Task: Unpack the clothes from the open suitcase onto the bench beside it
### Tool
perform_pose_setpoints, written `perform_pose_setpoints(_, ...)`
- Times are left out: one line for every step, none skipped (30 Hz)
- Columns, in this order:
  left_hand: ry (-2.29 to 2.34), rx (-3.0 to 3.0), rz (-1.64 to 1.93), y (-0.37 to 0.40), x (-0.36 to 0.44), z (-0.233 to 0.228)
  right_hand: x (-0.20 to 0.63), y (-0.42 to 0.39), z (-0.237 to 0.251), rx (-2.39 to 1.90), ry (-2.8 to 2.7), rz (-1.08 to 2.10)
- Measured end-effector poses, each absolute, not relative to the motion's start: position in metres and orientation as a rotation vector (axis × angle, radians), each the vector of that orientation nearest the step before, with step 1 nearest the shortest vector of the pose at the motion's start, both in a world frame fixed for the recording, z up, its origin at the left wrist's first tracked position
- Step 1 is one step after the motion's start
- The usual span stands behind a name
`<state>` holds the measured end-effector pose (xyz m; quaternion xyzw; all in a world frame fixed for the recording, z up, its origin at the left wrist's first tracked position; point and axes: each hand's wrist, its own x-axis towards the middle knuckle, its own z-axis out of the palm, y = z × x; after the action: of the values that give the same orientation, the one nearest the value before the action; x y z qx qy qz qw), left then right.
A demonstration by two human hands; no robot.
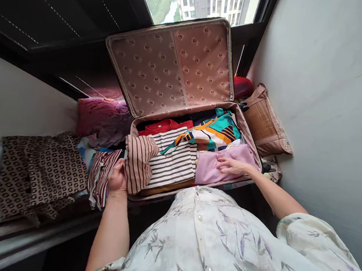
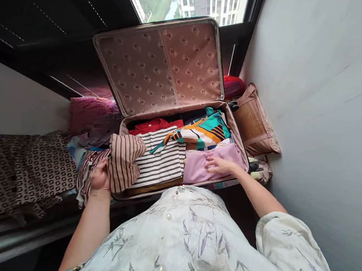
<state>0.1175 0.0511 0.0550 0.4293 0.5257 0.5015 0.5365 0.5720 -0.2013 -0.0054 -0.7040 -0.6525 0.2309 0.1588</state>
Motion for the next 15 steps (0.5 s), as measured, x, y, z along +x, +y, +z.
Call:
perform_pose_setpoints(1.242, 0.997, 1.191, 0.046, 0.123, 0.052, 0.575, -0.201, -0.009, -1.994, -1.881, 0.684)
perform_pose_setpoints(1.221, 0.975, 1.200, 0.042, 0.129, 0.053, 0.580, -0.202, -0.012, -1.962, -1.873, 0.716)
perform_pose_setpoints(1.181, 0.972, 1.203, 0.038, 0.136, 0.057, 0.587, -0.204, -0.014, -1.930, -1.852, 0.745)
perform_pose_setpoints(1.123, 0.994, 1.191, 0.035, 0.144, 0.065, 0.595, -0.207, -0.017, -1.909, -1.807, 0.756)
perform_pose_setpoints(1.051, 1.037, 1.159, 0.031, 0.154, 0.075, 0.603, -0.211, -0.019, -1.899, -1.736, 0.755)
perform_pose_setpoints(0.970, 1.101, 1.096, 0.027, 0.166, 0.086, 0.611, -0.216, -0.020, -1.898, -1.645, 0.749)
perform_pose_setpoints(0.880, 1.186, 1.007, 0.022, 0.180, 0.096, 0.618, -0.221, -0.020, -1.909, -1.544, 0.736)
perform_pose_setpoints(0.787, 1.291, 0.897, 0.014, 0.197, 0.105, 0.624, -0.225, -0.019, -1.927, -1.450, 0.724)
perform_pose_setpoints(0.692, 1.419, 0.780, 0.004, 0.218, 0.110, 0.629, -0.230, -0.018, -1.946, -1.369, 0.718)
perform_pose_setpoints(0.589, 1.579, 0.652, -0.009, 0.240, 0.111, 0.633, -0.234, -0.016, -1.963, -1.302, 0.716)
perform_pose_setpoints(0.475, 1.745, 0.524, -0.024, 0.264, 0.106, 0.636, -0.238, -0.013, -1.982, -1.252, 0.716)
perform_pose_setpoints(0.351, 1.888, 0.372, -0.041, 0.289, 0.096, 0.638, -0.242, -0.011, -2.010, -1.219, 0.710)
perform_pose_setpoints(0.232, 2.006, 0.223, -0.059, 0.312, 0.083, 0.640, -0.245, -0.009, -2.051, -1.192, 0.693)
perform_pose_setpoints(0.132, 2.119, 0.049, -0.076, 0.332, 0.067, 0.641, -0.249, -0.007, -2.107, -1.162, 0.665)
perform_pose_setpoints(0.104, 2.213, -0.133, -0.091, 0.348, 0.050, 0.642, -0.253, -0.005, -2.171, -1.125, 0.628)
